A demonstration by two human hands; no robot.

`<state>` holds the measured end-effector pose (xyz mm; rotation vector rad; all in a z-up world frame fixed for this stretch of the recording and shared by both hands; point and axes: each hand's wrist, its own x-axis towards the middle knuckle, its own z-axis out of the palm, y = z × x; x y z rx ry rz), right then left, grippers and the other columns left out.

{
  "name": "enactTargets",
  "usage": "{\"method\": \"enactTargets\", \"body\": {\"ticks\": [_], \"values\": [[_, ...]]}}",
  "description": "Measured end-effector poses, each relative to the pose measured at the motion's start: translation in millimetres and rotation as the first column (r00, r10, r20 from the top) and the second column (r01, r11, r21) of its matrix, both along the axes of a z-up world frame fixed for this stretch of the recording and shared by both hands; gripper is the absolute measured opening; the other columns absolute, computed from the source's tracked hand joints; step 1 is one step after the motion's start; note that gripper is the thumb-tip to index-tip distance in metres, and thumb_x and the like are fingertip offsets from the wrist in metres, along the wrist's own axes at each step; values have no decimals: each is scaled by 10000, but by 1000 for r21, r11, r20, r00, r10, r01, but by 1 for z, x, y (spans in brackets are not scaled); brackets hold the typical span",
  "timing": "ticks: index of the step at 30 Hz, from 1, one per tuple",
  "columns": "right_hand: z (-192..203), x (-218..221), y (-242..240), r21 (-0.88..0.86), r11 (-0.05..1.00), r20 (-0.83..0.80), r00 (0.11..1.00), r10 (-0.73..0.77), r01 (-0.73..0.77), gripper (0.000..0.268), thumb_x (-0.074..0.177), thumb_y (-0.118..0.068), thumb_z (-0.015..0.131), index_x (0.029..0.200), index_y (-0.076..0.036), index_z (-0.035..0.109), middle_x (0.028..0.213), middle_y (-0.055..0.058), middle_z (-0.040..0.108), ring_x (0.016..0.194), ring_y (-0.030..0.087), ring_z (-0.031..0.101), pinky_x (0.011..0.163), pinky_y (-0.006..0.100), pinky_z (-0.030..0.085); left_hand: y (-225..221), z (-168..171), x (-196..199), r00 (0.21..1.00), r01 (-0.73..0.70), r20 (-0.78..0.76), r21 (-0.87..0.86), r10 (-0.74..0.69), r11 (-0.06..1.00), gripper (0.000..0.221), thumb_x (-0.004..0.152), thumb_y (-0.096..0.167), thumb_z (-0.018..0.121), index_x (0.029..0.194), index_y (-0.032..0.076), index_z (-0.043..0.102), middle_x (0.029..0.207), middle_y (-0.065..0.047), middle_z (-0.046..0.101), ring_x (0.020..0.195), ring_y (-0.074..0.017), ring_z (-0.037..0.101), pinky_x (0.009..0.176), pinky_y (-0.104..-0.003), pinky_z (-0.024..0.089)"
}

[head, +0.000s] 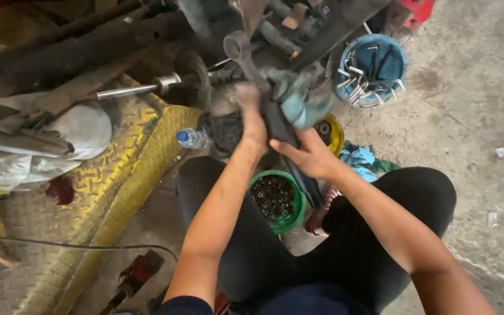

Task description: Cleaning and organizing various automotive components and fasteners.

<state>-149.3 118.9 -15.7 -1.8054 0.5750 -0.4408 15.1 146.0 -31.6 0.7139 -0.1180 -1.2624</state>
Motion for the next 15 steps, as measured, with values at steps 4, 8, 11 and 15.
{"method": "enactTargets", "body": {"ticks": [4,8,11,15], "values": [[-30,-2,2,442,897,149,982,-112,35,334,1019,-296,639,1242,-49,616,1087,-3,642,996,58,559,883,242,486,-2,-57,3,970,75,223,104,-97,992,435,942,355,721,1235,49,620,1047,-105,686,911,-274,653,821,-475,544],[-39,-13,-8,746,664,46,989,-138,57,675,1185,-507,490,1153,141,676,980,246,723,806,309,690,729,416,535,3,-34,7,996,79,-44,-23,-80,997,372,960,302,645,1239,58,616,1066,-109,690,961,-279,666,876,-456,546],[31,12,-10,40,928,84,925,-371,369,546,970,-233,713,1339,38,416,1135,45,673,1025,82,662,893,255,549,8,-18,12,973,113,-192,-72,-125,991,382,969,305,613,1252,48,620,1123,-116,705,1034,-280,683,954,-429,558],[-20,15,-17,237,954,342,904,-258,183,525,1050,-113,674,1487,25,419,1230,53,640,1120,108,579,963,249,479,13,-25,7,958,214,-179,-69,-223,974,413,972,310,620,1290,47,634,1168,-114,700,1060,-259,672,965,-398,548]]}}
